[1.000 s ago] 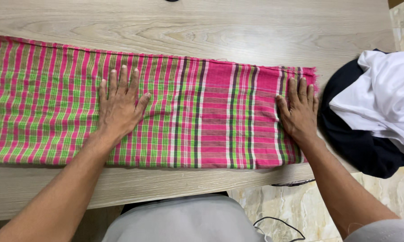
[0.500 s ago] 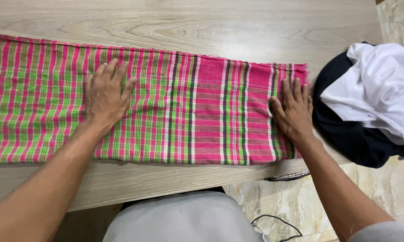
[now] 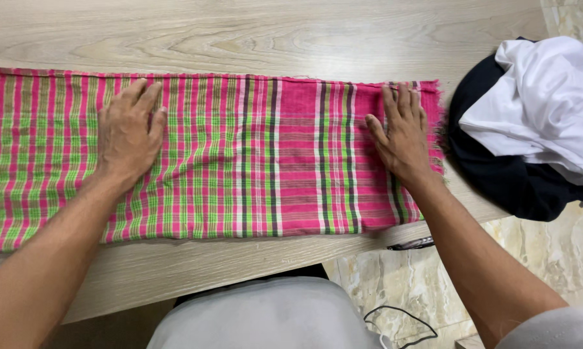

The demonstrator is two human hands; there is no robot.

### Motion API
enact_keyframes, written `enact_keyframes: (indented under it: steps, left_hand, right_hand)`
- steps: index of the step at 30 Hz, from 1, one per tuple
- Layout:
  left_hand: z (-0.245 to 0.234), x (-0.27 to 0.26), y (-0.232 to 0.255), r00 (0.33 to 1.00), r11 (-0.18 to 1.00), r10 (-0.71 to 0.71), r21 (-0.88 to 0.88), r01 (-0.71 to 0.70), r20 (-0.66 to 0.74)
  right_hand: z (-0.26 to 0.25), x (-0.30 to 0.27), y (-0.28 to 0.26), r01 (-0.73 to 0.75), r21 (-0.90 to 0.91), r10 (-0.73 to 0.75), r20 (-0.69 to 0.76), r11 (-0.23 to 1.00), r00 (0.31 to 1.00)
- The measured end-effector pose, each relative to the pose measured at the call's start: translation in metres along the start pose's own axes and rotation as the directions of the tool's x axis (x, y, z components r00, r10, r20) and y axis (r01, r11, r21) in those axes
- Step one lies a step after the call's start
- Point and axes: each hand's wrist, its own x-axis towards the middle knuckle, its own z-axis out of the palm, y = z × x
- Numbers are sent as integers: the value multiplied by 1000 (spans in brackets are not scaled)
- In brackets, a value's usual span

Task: The person folds a striped t-shirt and a plaid cloth on a wooden table. They smooth the items, fold them into neat rectangles, and place the finished items aside.

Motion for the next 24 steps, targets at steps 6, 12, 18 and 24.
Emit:
enact_keyframes:
  steps: [6,12,18,24]
  left_hand:
    - [0,3,-18,991,995,-42,95,31,123]
    - [5,2,-17,987,994,-71,94,58,147]
    - [3,-1,-13,988,994,-85,84,74,129]
    - [-1,-5,-19,998,999,-18,36,16,60]
  right_hand:
    - [11,-2,4,19,-49,-19,-6,999,1000]
    - [1,-4,2,2,-59,-1,18,998,1000]
    - [11,5,-43,-4,-45,3,-28,999,1000]
    - [38,-7,-72,62,-25,-63,-10,998,998]
